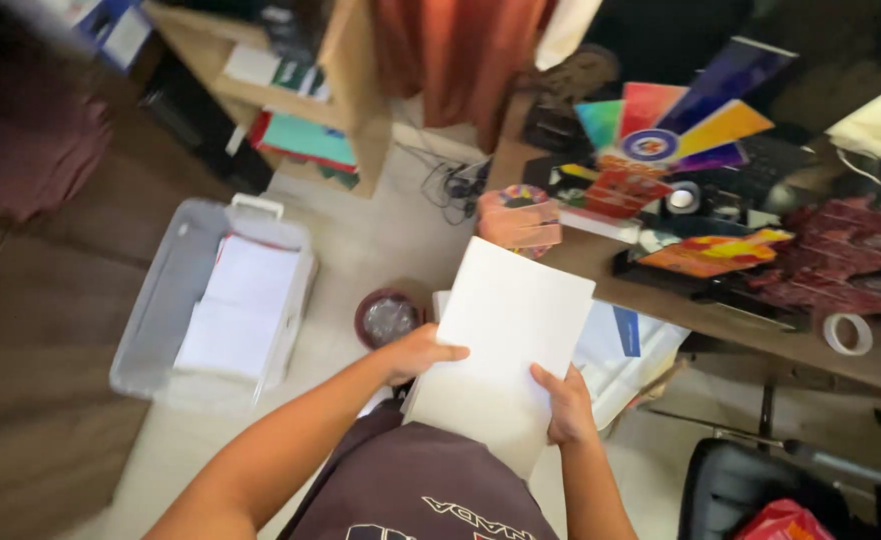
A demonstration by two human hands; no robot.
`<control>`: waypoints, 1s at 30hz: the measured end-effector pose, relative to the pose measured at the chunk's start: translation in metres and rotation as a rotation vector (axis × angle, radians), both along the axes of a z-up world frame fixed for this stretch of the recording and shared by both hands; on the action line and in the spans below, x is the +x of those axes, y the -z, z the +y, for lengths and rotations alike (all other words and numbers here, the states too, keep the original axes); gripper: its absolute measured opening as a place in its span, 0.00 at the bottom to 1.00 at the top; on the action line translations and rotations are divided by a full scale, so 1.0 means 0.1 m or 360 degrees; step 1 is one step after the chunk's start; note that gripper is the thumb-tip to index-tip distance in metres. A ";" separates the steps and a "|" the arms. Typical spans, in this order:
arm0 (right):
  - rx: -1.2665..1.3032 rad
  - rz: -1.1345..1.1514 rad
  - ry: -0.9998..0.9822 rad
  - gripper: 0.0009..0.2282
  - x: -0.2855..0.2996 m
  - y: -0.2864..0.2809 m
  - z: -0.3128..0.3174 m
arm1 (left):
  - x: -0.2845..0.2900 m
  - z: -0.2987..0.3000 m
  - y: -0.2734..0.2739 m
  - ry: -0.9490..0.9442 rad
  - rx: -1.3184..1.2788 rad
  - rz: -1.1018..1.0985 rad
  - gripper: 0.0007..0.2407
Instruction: The person picks up stacks of white papers from a bed and a table, then places them into a clear plastic storage bin on the floor. They repeatedly move between the bed and the bin to transfer the documents.
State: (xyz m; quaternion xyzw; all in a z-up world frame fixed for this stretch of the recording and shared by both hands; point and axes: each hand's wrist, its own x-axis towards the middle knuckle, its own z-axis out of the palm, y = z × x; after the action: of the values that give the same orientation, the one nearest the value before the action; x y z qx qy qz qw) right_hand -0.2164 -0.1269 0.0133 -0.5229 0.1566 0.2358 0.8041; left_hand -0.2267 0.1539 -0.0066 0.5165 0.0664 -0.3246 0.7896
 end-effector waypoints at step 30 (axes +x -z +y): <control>0.0056 -0.0338 -0.0854 0.17 0.07 -0.20 3.88 | -1.41 3.33 -0.17 -0.0981 0.0300 0.0048 0.18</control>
State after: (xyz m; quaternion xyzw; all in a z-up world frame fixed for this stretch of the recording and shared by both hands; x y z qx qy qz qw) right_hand -0.2092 0.2607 0.0332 -0.5534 -0.0766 0.3867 0.7337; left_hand -0.3673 0.4873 0.0107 0.5380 0.2612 -0.0703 0.7984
